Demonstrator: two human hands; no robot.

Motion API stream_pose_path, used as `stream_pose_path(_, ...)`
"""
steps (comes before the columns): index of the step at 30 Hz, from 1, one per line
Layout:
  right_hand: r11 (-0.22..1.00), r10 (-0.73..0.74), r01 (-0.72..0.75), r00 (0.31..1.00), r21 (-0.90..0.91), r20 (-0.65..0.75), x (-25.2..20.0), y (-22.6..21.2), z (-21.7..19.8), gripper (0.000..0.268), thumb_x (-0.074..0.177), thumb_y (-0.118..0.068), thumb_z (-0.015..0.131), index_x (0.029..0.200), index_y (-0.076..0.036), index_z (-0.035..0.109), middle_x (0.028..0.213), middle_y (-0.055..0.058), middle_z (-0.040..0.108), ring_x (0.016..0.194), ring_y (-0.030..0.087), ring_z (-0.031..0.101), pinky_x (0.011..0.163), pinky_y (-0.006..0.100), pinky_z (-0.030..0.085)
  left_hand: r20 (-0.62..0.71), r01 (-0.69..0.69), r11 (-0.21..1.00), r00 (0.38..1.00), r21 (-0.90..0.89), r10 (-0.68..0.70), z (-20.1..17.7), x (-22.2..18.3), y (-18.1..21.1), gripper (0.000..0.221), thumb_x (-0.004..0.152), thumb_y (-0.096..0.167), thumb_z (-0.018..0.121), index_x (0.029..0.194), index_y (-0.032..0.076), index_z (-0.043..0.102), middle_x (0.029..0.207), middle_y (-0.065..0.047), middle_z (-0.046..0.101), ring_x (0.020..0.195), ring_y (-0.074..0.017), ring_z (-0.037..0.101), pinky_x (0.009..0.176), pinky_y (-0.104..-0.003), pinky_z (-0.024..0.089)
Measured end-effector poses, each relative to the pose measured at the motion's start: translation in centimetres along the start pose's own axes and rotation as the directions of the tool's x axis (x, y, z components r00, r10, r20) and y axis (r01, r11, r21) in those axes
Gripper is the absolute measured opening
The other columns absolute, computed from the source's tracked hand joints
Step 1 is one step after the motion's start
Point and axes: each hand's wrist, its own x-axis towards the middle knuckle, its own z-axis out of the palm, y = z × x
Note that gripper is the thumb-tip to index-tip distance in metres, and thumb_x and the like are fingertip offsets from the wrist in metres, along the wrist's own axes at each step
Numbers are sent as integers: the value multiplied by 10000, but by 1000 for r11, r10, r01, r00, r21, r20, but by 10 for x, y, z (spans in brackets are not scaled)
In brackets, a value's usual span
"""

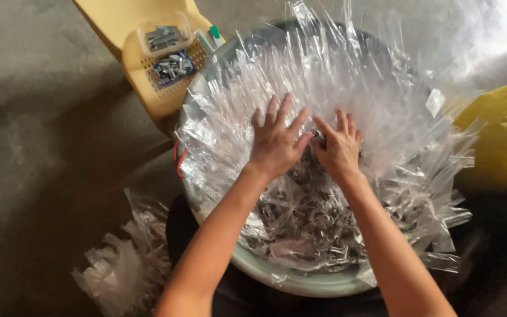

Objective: Stapling small plastic bags filled with metal parts to seal them for packaging.

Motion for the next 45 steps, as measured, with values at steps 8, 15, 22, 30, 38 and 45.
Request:
stream_pose_path(8,996,-20,31,991,83,-135,-59,9,42,584,728,-323,825,1299,-321,700,1442,189,544,1328,492,518,1066,572,449,273,-42,996,962,80,19,35,-46,1,424,1019,531,414,1251,252,632,1388,-126,569,1357,-420,487,1030,-660,378)
stream_pose_path(15,987,35,-17,993,159,-109,-122,-9,40,581,722,-343,832,1281,-296,683,1448,198,528,1321,505,509,1122,556,415,398,-61,998,916,26,45,-2,-89,23,454,1040,525,333,1196,214,625,1324,-142,586,1347,-420,486,1044,-636,368)
stream_pose_path(22,982,45,-29,996,189,-78,-147,-16,16,492,797,-362,814,1266,-277,693,1432,208,536,1303,505,518,1119,556,418,395,-78,997,917,23,63,-15,-110,41,457,1029,508,365,1184,185,648,1300,-152,592,1332,-416,488,1054,-632,356)
stream_pose_path(30,797,61,-179,974,576,218,-99,-7,-110,426,927,-330,706,1345,-404,679,1590,169,428,1403,480,445,1116,623,342,312,32,988,950,-149,16,-43,-55,47,530,980,651,458,1330,295,636,1315,-81,627,1371,-439,487,1090,-747,247)
stream_pose_path(38,738,302,-270,952,618,55,-17,9,-114,127,975,-321,765,1099,-292,764,609,-35,674,528,72,631,571,193,484,153,488,739,866,-464,-476,-22,-16,14,537,849,284,804,1253,14,576,1003,-163,640,866,-338,752,740,-428,619)
stream_pose_path(45,907,237,-179,965,382,-109,130,27,-2,313,793,-392,918,945,-186,739,628,58,654,658,330,708,607,444,549,477,877,432,478,-210,-738,22,32,35,1022,701,666,800,1432,75,397,1264,-133,644,1202,-340,665,1005,-497,536)
